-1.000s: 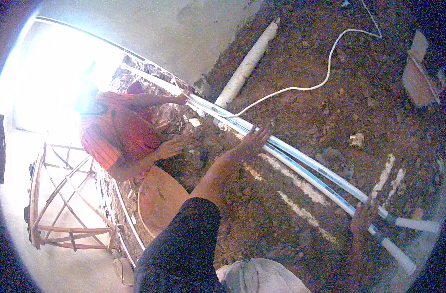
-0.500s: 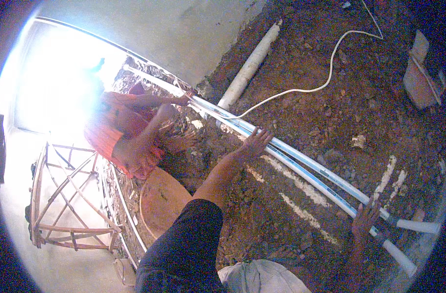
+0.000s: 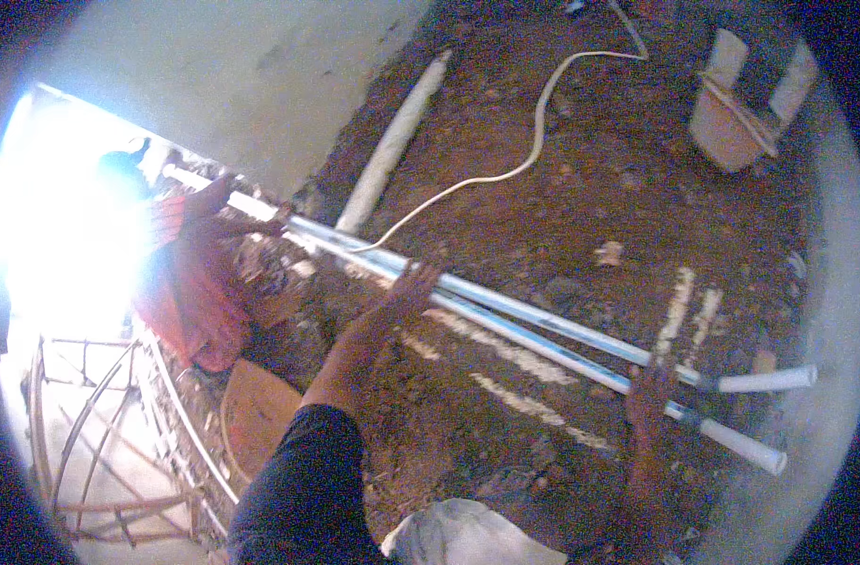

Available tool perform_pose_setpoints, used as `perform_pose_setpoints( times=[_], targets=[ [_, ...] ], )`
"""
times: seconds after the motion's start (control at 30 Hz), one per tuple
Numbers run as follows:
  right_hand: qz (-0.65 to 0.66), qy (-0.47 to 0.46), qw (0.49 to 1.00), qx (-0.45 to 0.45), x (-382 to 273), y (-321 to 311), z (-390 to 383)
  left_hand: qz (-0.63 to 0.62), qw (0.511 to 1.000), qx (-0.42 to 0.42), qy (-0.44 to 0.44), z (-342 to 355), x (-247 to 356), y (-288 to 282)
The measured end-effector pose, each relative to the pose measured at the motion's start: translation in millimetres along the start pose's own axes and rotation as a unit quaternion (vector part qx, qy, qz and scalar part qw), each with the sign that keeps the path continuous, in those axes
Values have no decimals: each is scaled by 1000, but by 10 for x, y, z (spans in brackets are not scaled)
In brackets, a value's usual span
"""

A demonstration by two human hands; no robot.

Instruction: The person positions and aligns white PVC pipes along a trench in the floor, then applies glue to the pipe ends and joins them to fittings. The person also marks the pipes with a pencil and moves around the construction site to continue the installation.

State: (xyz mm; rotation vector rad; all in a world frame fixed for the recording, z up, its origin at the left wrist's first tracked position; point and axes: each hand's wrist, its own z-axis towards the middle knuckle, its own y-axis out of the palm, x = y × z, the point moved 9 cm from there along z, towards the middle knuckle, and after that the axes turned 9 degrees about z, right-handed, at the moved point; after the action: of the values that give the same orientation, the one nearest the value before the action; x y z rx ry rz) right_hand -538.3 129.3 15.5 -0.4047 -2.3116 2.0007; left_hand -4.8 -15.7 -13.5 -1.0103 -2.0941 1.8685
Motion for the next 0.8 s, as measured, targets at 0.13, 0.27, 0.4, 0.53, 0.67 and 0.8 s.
perform_pose_setpoints(
  times=[0.13,0.27,0.4,0.53,0.67,0.8],
  targets=[
    [9,-50,999,19,-242,-73,-28,70,995,-73,-8,-170,-160,223],
    [47,-46,998,21,-301,-209,-52,-7,997,-77,-21,-144,-145,27],
    [34,-47,998,38,-258,-215,-61,21,991,-131,-12,-114,-137,108],
    [51,-42,996,59,-285,-212,-70,51,997,-61,-1,-155,-181,245],
    [58,-55,995,55,-269,-249,-67,25,995,-99,5,-111,-187,415],
    [63,-45,996,48,-213,-251,-91,42,993,-112,5,-133,-129,306]
  ],
)
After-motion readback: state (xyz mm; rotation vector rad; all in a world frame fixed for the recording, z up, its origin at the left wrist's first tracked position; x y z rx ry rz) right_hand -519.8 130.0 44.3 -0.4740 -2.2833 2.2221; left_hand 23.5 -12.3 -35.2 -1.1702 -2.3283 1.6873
